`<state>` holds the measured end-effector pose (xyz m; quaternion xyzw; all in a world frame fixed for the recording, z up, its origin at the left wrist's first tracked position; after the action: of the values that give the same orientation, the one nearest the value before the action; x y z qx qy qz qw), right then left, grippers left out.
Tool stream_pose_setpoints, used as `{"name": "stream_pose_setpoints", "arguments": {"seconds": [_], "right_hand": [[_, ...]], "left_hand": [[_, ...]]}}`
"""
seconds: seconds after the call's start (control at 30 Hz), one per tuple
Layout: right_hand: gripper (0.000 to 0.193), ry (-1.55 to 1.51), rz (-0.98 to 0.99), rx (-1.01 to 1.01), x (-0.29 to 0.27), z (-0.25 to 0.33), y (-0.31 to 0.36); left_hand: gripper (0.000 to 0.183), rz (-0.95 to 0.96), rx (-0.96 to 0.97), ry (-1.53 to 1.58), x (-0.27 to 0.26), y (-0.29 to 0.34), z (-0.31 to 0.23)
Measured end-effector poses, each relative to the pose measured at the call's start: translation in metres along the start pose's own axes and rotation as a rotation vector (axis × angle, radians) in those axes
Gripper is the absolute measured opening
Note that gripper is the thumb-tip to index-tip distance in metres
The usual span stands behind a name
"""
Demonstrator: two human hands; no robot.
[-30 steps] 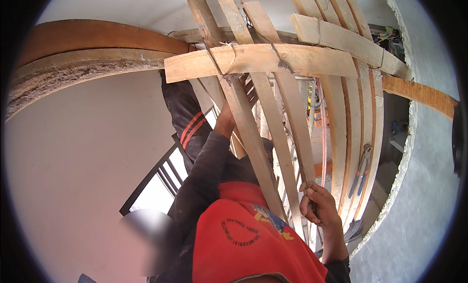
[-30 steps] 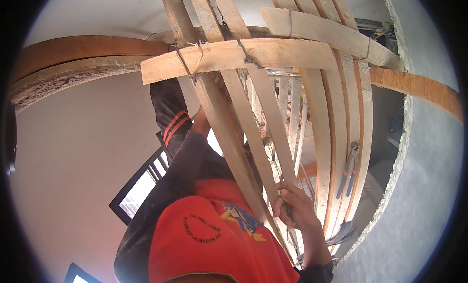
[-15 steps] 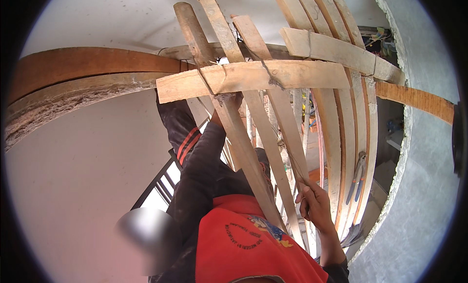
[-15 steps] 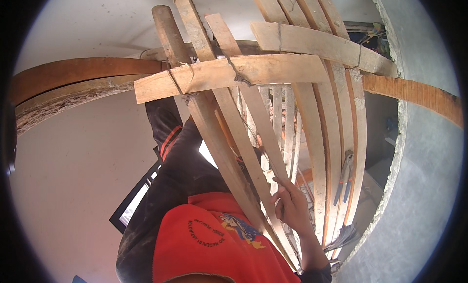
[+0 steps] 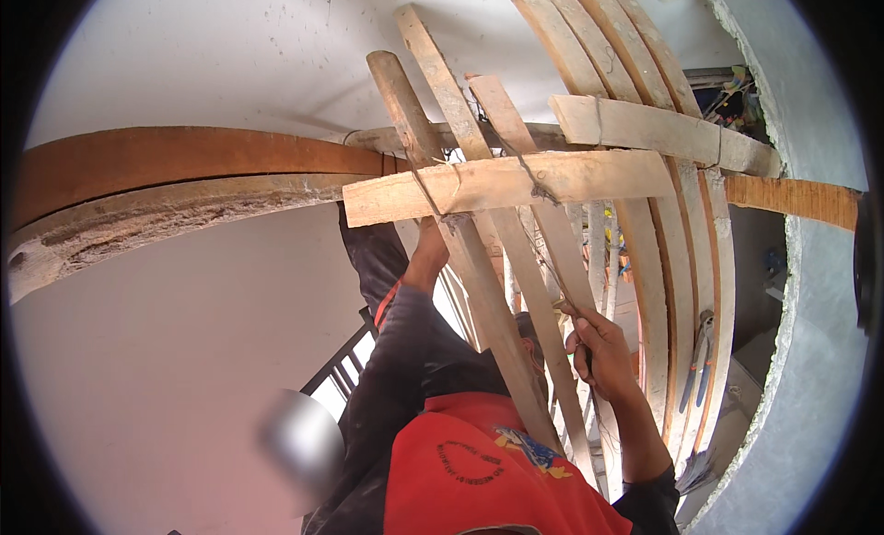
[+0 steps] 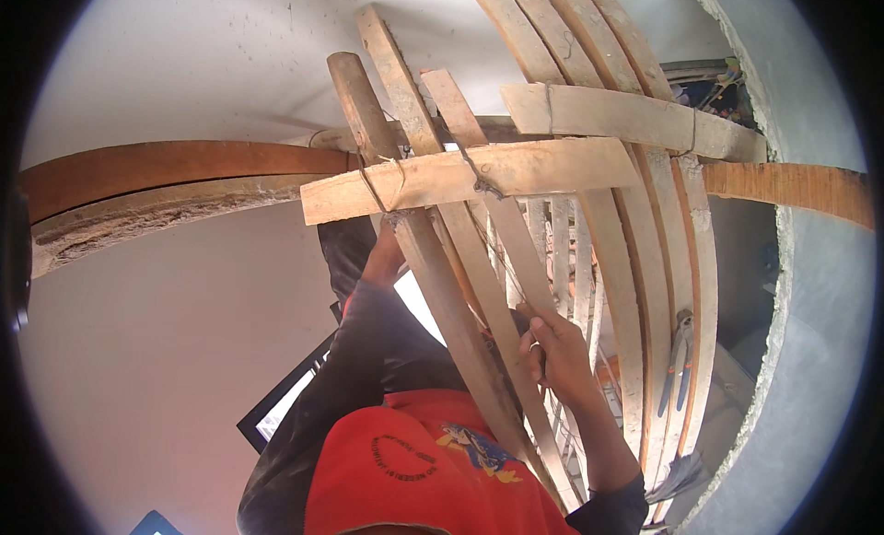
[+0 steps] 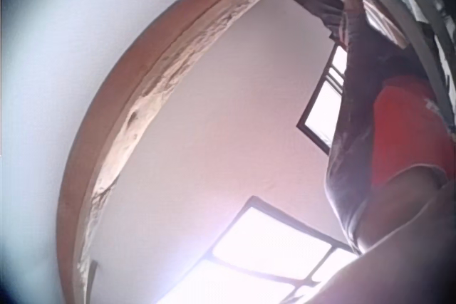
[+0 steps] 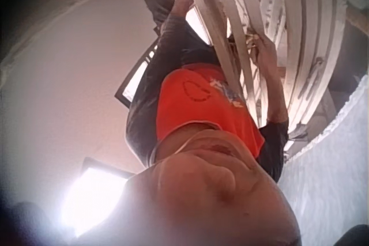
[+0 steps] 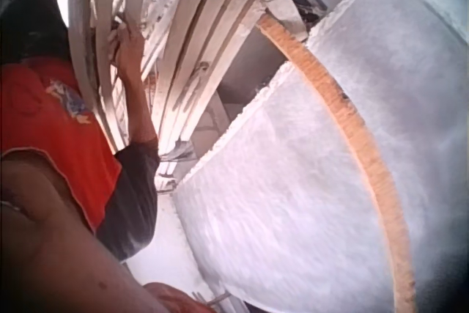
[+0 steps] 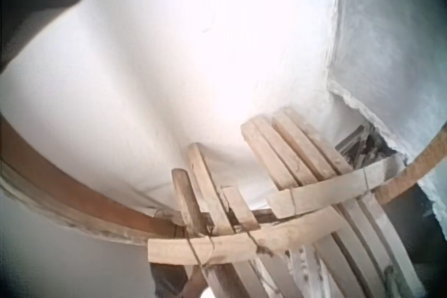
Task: The person uses pliers to cut and manipulate metal wires, securing them to a wooden frame structure. They handle bundles of wire, separating strands and twisting them around the wooden slats to fasten the components together.
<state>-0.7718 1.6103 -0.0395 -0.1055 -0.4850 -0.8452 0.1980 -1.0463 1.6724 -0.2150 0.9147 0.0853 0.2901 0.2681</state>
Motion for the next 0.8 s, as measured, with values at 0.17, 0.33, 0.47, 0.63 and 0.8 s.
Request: {"name": "stream_pose_setpoints", "arguments": {"seconds": [0.17, 0.33, 0.47, 0.63, 0.8], "right_hand": [[0.033, -0.055, 0.026, -0.074, 0.000, -0.005, -0.001], [0.032, -0.169, 0.070, -0.097, 0.002, -0.005, -0.006], [0.031, -0.136, 0.104, -0.106, 0.005, -0.005, -0.012], [0.031, -0.192, 0.100, -0.119, 0.003, 0.000, -0.018], [0.031, -0.240, 0.105, -0.075, 0.001, -0.003, -0.016]], "left_hand": [[0.022, -0.298, 0.209, -0.842, 0.023, 0.095, -0.075], [0.018, -0.071, 0.764, -1.331, 0.096, 0.107, -0.157], [0.025, 0.053, 0.824, -1.693, 0.119, 0.021, -0.187], [0.028, -0.031, 0.477, -2.050, 0.111, -0.055, -0.191], [0.025, -0.099, 0.445, -2.100, 0.088, -0.098, -0.198]]}}
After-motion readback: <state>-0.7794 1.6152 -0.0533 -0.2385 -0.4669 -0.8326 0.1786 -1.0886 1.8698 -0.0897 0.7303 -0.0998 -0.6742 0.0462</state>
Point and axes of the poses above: each hand's wrist, its own y-axis away from the middle knuckle, its own x-axis out of the palm, z = x × y, the point moved 1 cm from there along -y, towards the middle knuckle, and after that the axes turned 13 degrees about z, right-handed, at the moved point
